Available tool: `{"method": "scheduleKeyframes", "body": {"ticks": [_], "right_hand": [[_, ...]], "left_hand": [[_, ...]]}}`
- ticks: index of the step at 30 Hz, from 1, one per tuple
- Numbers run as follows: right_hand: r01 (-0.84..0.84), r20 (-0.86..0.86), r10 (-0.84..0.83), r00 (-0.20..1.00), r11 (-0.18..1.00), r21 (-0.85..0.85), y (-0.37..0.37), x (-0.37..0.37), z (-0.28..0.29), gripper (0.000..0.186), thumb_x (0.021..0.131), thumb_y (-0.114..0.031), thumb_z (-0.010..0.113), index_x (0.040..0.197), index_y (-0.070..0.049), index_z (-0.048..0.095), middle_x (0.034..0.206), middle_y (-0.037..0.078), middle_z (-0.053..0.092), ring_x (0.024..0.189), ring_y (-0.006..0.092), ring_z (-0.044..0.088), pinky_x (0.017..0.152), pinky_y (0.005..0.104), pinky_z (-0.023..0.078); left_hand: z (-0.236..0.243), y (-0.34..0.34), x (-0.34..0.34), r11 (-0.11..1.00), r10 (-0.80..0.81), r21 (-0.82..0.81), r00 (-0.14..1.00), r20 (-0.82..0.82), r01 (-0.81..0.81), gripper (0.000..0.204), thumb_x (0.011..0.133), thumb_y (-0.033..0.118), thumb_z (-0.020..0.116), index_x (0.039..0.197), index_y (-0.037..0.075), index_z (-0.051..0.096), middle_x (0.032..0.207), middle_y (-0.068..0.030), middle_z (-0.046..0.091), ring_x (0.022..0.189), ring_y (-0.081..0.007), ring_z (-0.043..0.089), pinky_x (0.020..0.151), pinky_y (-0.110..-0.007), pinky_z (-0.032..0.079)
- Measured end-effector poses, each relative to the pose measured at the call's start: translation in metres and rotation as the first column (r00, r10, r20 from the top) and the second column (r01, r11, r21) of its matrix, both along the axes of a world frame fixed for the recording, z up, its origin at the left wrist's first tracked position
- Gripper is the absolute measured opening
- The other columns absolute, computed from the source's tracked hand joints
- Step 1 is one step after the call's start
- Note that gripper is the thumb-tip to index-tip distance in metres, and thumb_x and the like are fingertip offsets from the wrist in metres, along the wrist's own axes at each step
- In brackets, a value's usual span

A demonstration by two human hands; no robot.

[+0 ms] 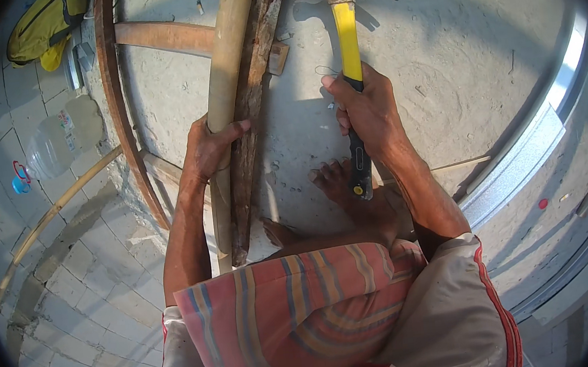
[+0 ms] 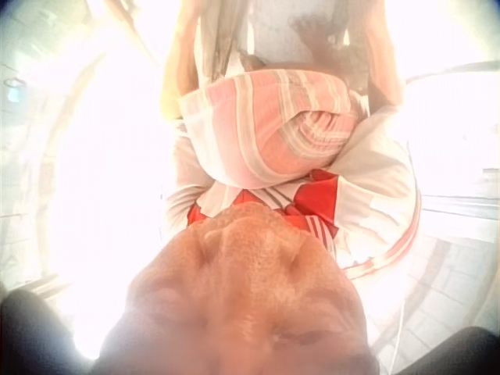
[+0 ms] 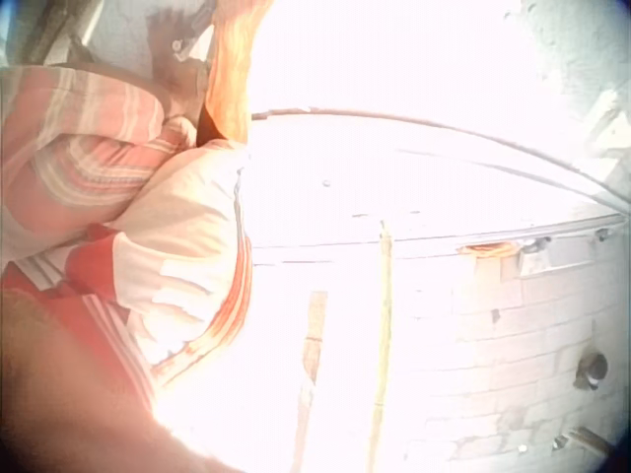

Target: The person constructs a wooden ladder by hammering nails through bamboo rungs into a wooden frame and sawing bamboo pieces to length.

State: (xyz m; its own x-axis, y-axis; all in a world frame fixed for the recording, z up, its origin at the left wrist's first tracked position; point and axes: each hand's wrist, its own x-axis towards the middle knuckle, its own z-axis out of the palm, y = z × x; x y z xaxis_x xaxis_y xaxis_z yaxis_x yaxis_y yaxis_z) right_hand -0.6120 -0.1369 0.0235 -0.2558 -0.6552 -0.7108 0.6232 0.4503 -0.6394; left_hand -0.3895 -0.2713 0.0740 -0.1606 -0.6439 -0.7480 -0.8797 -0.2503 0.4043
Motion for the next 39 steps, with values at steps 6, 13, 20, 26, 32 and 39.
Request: {"method": "scheduleKeyframes", "body": {"ticks": [6,13,20,26,32,39], "right_hand": [[-0.046,-0.011,0.046,0.999,0.999,0.015,-0.018,0.004,0.012,0.02,0.089,-0.017,0.065,0.084,-0.005,0.051,0.061,-0.001,0.045,0.045,0.0088,0.044,0.041,0.0263,0.039],[-0.02,-0.106,0.024,0.994,0.999,0.039,-0.022,0.006,0.016,0.015,0.091,-0.016,0.063,0.088,-0.008,0.05,0.063,-0.001,0.044,0.044,0.0088,0.042,0.04,0.0251,0.038],[0.011,-0.194,0.002,0.981,0.998,0.066,-0.034,0.019,0.018,0.016,0.092,-0.014,0.063,0.088,-0.009,0.048,0.063,0.0,0.043,0.045,0.0094,0.038,0.04,0.0259,0.034],[0.012,-0.284,0.021,0.958,0.993,0.113,-0.033,0.021,0.015,0.014,0.092,-0.014,0.06,0.091,-0.009,0.047,0.063,-0.001,0.042,0.045,0.0093,0.039,0.039,0.025,0.035],[0.031,-0.318,0.015,0.948,0.99,0.137,-0.029,0.026,0.018,0.013,0.092,-0.017,0.061,0.091,-0.011,0.049,0.064,-0.001,0.04,0.045,0.0096,0.04,0.039,0.0261,0.04],[0.003,-0.239,0.0,0.971,1.0,0.011,-0.007,0.024,0.016,0.016,0.092,-0.017,0.063,0.091,-0.009,0.049,0.063,0.0,0.043,0.045,0.0099,0.042,0.039,0.0262,0.04]], "left_hand": [[0.006,-0.014,0.012,0.993,0.018,0.12,0.999,-0.043,-0.013,0.062,0.069,0.027,0.08,0.12,-0.003,0.061,0.106,-0.0182,0.069,0.1,-0.0253,0.066,0.09,-0.034,0.048],[-0.004,-0.017,0.016,0.991,-0.109,0.07,0.988,-0.107,0.116,0.064,0.065,0.03,0.075,0.119,0.001,0.06,0.105,-0.0181,0.068,0.103,-0.0301,0.064,0.091,-0.038,0.048],[-0.011,-0.014,0.024,0.981,-0.189,-0.059,0.977,-0.101,0.184,0.06,0.06,0.032,0.077,0.107,-0.001,0.06,0.095,-0.0201,0.067,0.095,-0.0352,0.065,0.085,-0.042,0.052],[-0.021,-0.012,0.027,0.986,-0.165,-0.014,0.971,-0.174,0.165,0.061,0.062,0.033,0.075,0.104,-0.008,0.057,0.096,-0.0248,0.064,0.098,-0.0373,0.062,0.08,-0.048,0.053],[-0.025,-0.011,0.03,0.981,-0.166,-0.127,0.968,-0.188,0.144,0.063,0.057,0.031,0.078,0.104,-0.005,0.057,0.09,-0.0225,0.066,0.086,-0.0407,0.066,0.076,-0.047,0.054],[-0.016,-0.012,0.021,0.969,-0.223,-0.13,0.971,-0.084,0.212,0.059,0.058,0.031,0.075,0.107,-0.001,0.064,0.093,-0.0215,0.067,0.088,-0.0343,0.067,0.079,-0.045,0.053]]}}
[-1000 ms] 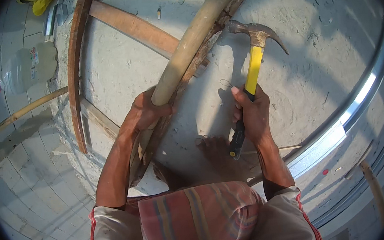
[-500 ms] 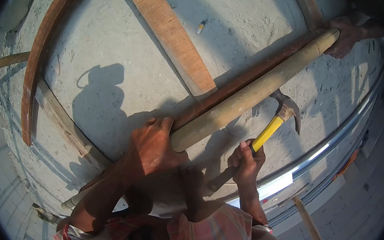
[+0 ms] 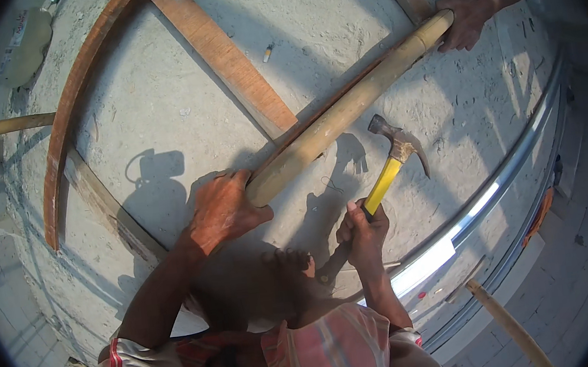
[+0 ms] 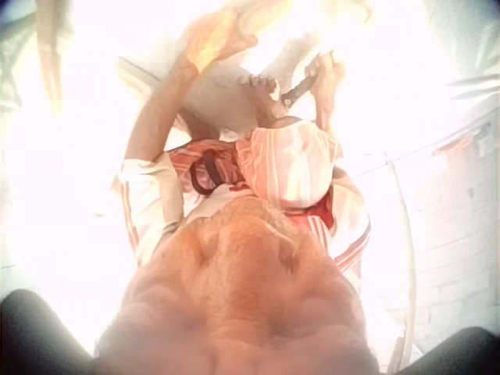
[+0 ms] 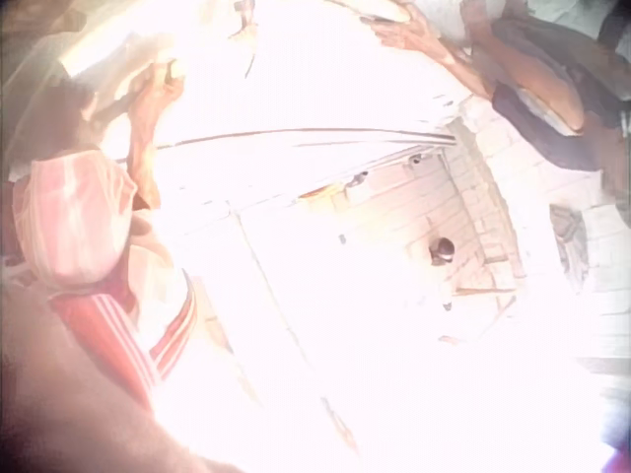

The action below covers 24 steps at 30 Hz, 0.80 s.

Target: The person constructs a wooden ladder by hammering nails through bamboo rungs into a wooden frame and sawing bamboo pieces to length.

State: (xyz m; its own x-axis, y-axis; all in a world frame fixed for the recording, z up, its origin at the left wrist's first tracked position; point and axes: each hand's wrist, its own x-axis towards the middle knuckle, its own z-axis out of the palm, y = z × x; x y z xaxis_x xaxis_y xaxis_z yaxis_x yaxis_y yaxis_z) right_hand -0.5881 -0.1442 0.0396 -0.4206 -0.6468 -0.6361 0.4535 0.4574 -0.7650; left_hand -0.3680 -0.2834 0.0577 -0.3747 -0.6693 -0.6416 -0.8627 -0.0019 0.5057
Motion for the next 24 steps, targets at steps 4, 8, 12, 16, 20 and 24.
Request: {"method": "scheduleKeyframes", "body": {"ticks": [4,8,12,16,20,24], "right_hand": [[-0.018,-0.001,0.018,1.0,0.999,-0.051,0.004,0.004,0.01,0.016,0.091,-0.013,0.064,0.088,-0.008,0.05,0.061,0.0,0.044,0.044,0.0099,0.043,0.039,0.0265,0.041],[0.018,0.039,-0.016,0.999,0.998,-0.057,0.01,0.001,0.013,0.016,0.091,-0.012,0.064,0.087,-0.008,0.049,0.061,-0.001,0.044,0.043,0.0088,0.042,0.04,0.0261,0.04],[-0.013,0.064,0.018,0.998,0.997,-0.072,0.004,0.004,0.019,0.017,0.091,-0.012,0.064,0.085,-0.008,0.048,0.061,-0.001,0.044,0.043,0.0088,0.042,0.04,0.0261,0.039],[-0.037,0.069,0.042,0.997,0.997,-0.074,0.0,0.005,0.018,0.018,0.091,-0.012,0.064,0.083,-0.007,0.049,0.06,0.0,0.046,0.044,0.0088,0.044,0.04,0.0262,0.04],[-0.053,0.059,0.059,0.997,0.994,-0.098,-0.004,0.007,0.016,0.019,0.092,-0.012,0.064,0.083,-0.005,0.049,0.061,0.0,0.047,0.043,0.0084,0.044,0.04,0.0261,0.04],[-0.058,0.071,0.066,0.995,0.993,-0.106,-0.005,0.011,0.022,0.019,0.092,-0.012,0.063,0.083,-0.005,0.049,0.06,0.0,0.048,0.044,0.0075,0.044,0.04,0.0255,0.039]], "left_hand": [[0.007,0.008,0.002,0.984,0.062,-0.165,0.996,-0.059,-0.071,0.054,0.063,0.034,0.07,0.105,0.0,0.065,0.092,-0.0193,0.068,0.091,-0.0335,0.064,0.084,-0.041,0.052],[0.019,-0.003,-0.016,1.0,0.004,-0.013,0.994,0.107,-0.003,0.056,0.062,0.032,0.069,0.11,0.003,0.065,0.091,-0.0194,0.068,0.09,-0.0356,0.065,0.083,-0.04,0.051],[0.015,0.001,-0.014,0.999,0.036,0.033,0.998,0.053,-0.038,0.059,0.062,0.033,0.069,0.113,0.002,0.064,0.093,-0.0202,0.069,0.09,-0.0352,0.066,0.085,-0.041,0.051],[0.012,0.002,-0.012,0.996,0.087,0.018,0.994,0.071,-0.089,0.062,0.063,0.034,0.07,0.116,0.003,0.063,0.095,-0.0211,0.069,0.093,-0.0353,0.067,0.086,-0.041,0.051],[0.006,0.004,-0.013,0.999,0.005,-0.039,0.996,0.089,-0.002,0.063,0.063,0.034,0.071,0.116,0.003,0.063,0.097,-0.022,0.068,0.096,-0.0351,0.066,0.087,-0.041,0.051],[0.016,0.007,-0.012,0.998,0.049,0.035,0.998,0.048,-0.051,0.062,0.065,0.035,0.071,0.117,0.002,0.062,0.1,-0.0223,0.067,0.097,-0.0352,0.065,0.087,-0.041,0.05]]}}
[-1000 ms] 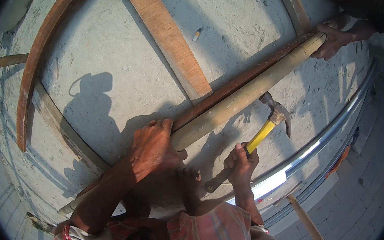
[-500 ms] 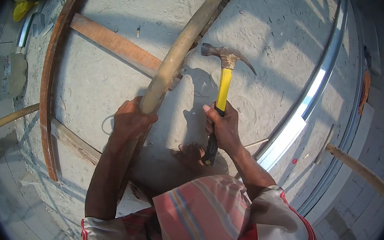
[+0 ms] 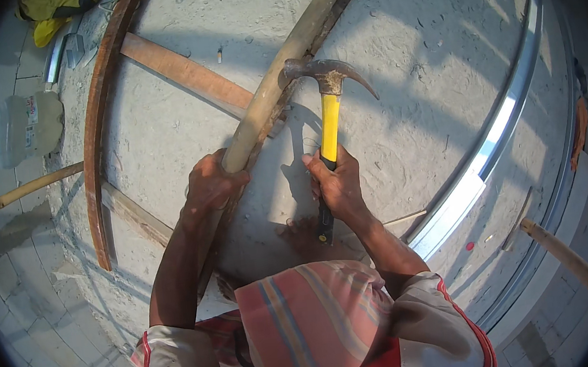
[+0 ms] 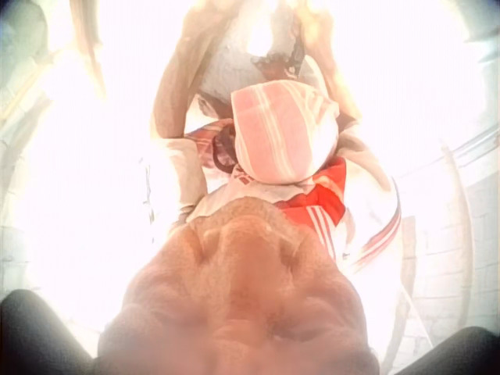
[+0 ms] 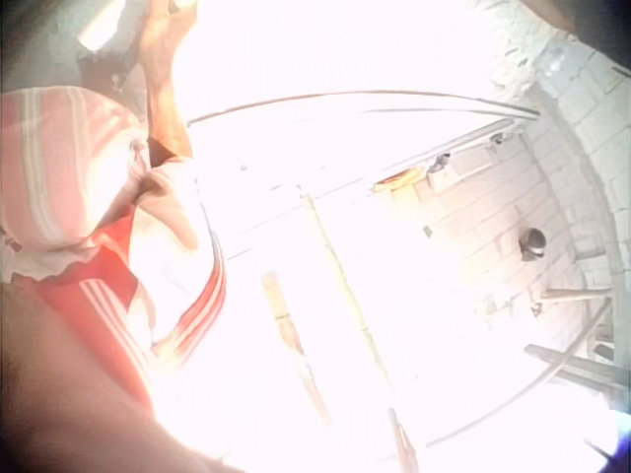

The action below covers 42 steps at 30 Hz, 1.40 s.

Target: The person constructs a wooden ladder by hammering nails through bamboo rungs into a wooden frame and sawing bamboo pieces to length.

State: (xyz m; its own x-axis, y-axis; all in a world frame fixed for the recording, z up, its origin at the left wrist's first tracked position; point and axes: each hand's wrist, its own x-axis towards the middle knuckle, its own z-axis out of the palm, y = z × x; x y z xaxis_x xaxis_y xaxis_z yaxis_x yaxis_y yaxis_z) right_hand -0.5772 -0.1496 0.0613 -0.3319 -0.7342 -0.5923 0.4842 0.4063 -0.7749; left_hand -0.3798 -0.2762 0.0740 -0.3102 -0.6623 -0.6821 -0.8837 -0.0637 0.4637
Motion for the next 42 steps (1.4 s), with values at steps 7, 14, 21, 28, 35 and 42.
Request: {"method": "scheduleKeyframes", "body": {"ticks": [7,14,21,28,35,42], "right_hand": [[-0.102,-0.102,0.095,0.99,0.993,-0.059,0.019,-0.006,0.004,0.019,0.091,-0.013,0.065,0.083,-0.006,0.049,0.057,-0.002,0.046,0.043,0.0069,0.043,0.04,0.0247,0.037],[-0.071,-0.033,0.07,0.997,0.997,-0.038,0.029,-0.012,0.001,0.018,0.089,-0.013,0.066,0.083,-0.006,0.05,0.055,-0.002,0.047,0.042,0.0063,0.042,0.039,0.0242,0.037],[-0.082,-0.067,0.079,0.995,0.996,-0.039,0.032,-0.018,0.004,0.018,0.088,-0.013,0.066,0.083,-0.006,0.051,0.055,-0.001,0.048,0.042,0.0065,0.042,0.04,0.0241,0.037],[-0.107,-0.065,0.105,0.992,0.994,-0.023,0.029,-0.015,0.006,0.018,0.088,-0.013,0.066,0.083,-0.005,0.051,0.055,0.0,0.048,0.042,0.0069,0.043,0.041,0.0242,0.038],[-0.144,-0.064,0.143,0.988,0.99,-0.009,0.029,-0.013,0.008,0.017,0.088,-0.013,0.066,0.084,-0.005,0.051,0.055,0.0,0.048,0.043,0.0071,0.044,0.041,0.0242,0.038],[-0.181,-0.174,0.174,0.969,0.983,-0.025,0.027,-0.013,0.019,0.018,0.091,-0.015,0.064,0.084,-0.005,0.051,0.055,-0.001,0.048,0.043,0.0064,0.044,0.041,0.0234,0.038]], "left_hand": [[0.012,-0.012,0.018,0.849,0.377,-0.208,0.832,-0.406,-0.486,0.056,0.08,0.028,0.062,0.13,0.002,0.055,0.105,-0.015,0.067,0.083,-0.0182,0.056,0.072,-0.032,0.05],[0.043,-0.021,-0.033,0.744,0.482,0.152,0.365,-0.796,-0.651,0.06,0.093,0.016,0.052,0.141,-0.013,0.031,0.13,-0.0247,0.054,0.092,-0.0187,0.055,0.068,-0.024,0.048],[0.029,-0.012,-0.057,0.766,0.39,0.182,0.222,-0.893,-0.616,0.074,0.095,0.03,0.059,0.143,-0.013,0.023,0.139,-0.0286,0.043,0.129,-0.0329,0.046,0.108,-0.042,0.039],[0.018,-0.008,-0.058,0.777,0.395,0.23,0.169,-0.903,-0.586,0.066,0.096,0.022,0.058,0.141,-0.014,0.026,0.137,-0.0277,0.045,0.128,-0.0322,0.048,0.109,-0.04,0.04],[0.013,-0.005,-0.059,0.803,0.375,0.2,0.217,-0.901,-0.561,0.067,0.096,0.025,0.06,0.139,-0.014,0.028,0.136,-0.0274,0.047,0.127,-0.0311,0.049,0.108,-0.039,0.041],[0.022,0.005,-0.051,0.835,0.375,0.119,0.397,-0.838,-0.538,0.063,0.097,0.033,0.056,0.139,-0.009,0.036,0.135,-0.021,0.052,0.126,-0.027,0.05,0.106,-0.036,0.04]]}}
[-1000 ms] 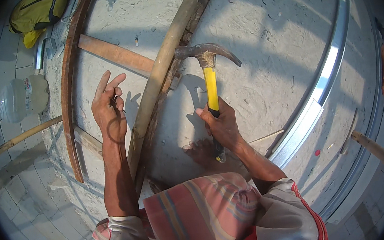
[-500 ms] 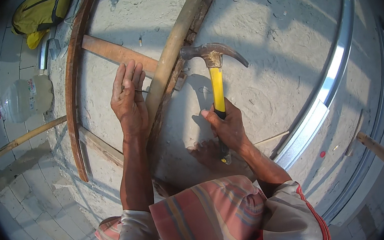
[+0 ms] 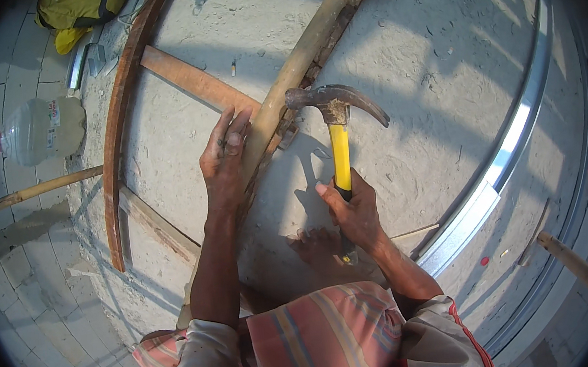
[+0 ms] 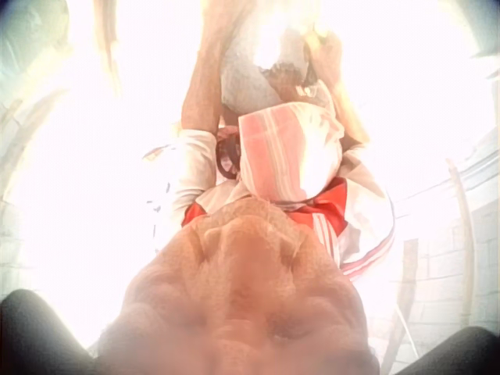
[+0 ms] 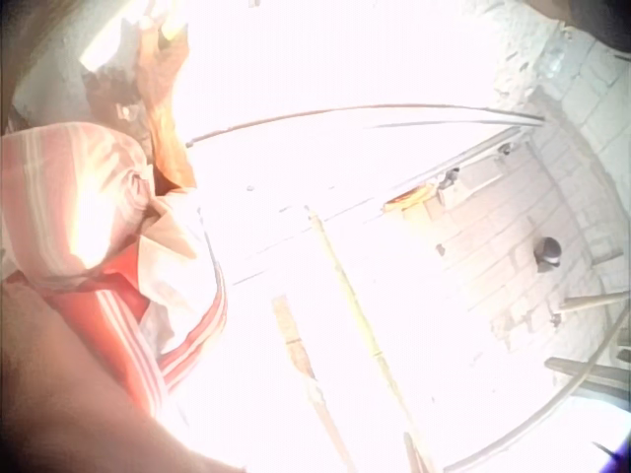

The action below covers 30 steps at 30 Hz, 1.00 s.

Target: The person constructs a wooden ladder by hammering nails through bamboo rungs into a wooden frame and sawing bamboo pieces to length.

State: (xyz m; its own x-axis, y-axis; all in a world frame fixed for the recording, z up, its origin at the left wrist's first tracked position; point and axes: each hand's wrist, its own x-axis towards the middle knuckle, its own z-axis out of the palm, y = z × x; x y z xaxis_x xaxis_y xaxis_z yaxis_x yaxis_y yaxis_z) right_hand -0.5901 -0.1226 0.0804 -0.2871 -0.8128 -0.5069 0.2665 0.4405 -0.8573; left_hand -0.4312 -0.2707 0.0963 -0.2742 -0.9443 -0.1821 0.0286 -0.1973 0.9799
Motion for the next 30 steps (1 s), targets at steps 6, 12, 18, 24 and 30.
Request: {"method": "scheduleKeyframes", "body": {"ticks": [6,12,18,24,30], "right_hand": [[-0.258,-0.378,0.233,0.896,0.966,-0.018,-0.01,-0.021,0.024,0.022,0.093,-0.019,0.064,0.09,-0.001,0.052,0.056,0.009,0.052,0.048,0.0128,0.053,0.045,0.0295,0.039],[-0.492,-0.671,0.348,0.655,0.87,-0.029,-0.033,-0.028,0.082,0.027,0.092,-0.019,0.065,0.106,0.002,0.054,0.06,0.015,0.057,0.049,0.0248,0.059,0.048,0.0348,0.044],[-0.556,-0.734,0.482,0.478,0.813,0.171,-0.044,-0.028,0.125,0.03,0.091,-0.021,0.066,0.107,0.001,0.055,0.065,0.019,0.059,0.055,0.0346,0.062,0.05,0.0385,0.046],[-0.633,-0.813,0.554,0.178,0.697,0.337,-0.051,-0.02,0.122,0.03,0.091,-0.028,0.065,0.097,-0.001,0.052,0.061,0.019,0.056,0.051,0.034,0.059,0.048,0.041,0.043],[-0.544,-0.817,0.509,0.272,0.781,0.305,-0.055,-0.013,0.152,0.03,0.089,-0.026,0.068,0.094,0.0,0.054,0.068,0.018,0.059,0.055,0.0328,0.06,0.05,0.0388,0.047]], "left_hand": [[-0.007,-0.005,0.012,0.989,-0.116,0.101,0.988,0.098,0.106,0.058,0.097,0.044,0.054,0.131,-0.003,0.054,0.127,-0.015,0.06,0.119,-0.0181,0.052,0.102,-0.031,0.04],[-0.025,0.001,0.019,0.989,-0.112,0.121,0.967,0.227,0.085,0.051,0.098,0.045,0.052,0.123,0.002,0.062,0.09,-0.0094,0.066,0.086,-0.0141,0.059,0.077,-0.032,0.048],[-0.039,0.004,0.016,0.977,-0.065,-0.171,0.942,0.33,0.127,0.044,0.099,0.041,0.05,0.108,-0.001,0.063,0.059,-0.0095,0.052,0.056,-0.0138,0.052,0.052,-0.035,0.044],[-0.044,0.007,0.022,0.964,-0.088,-0.178,0.869,0.487,0.197,0.021,0.096,0.019,0.056,0.1,0.001,0.066,0.08,-0.0229,0.067,0.073,-0.0281,0.068,0.066,-0.037,0.051],[-0.057,0.004,0.018,0.963,-0.104,-0.16,0.85,0.516,0.215,0.022,0.095,0.019,0.057,0.104,0.0,0.065,0.086,-0.0218,0.068,0.079,-0.0346,0.068,0.068,-0.039,0.052]]}}
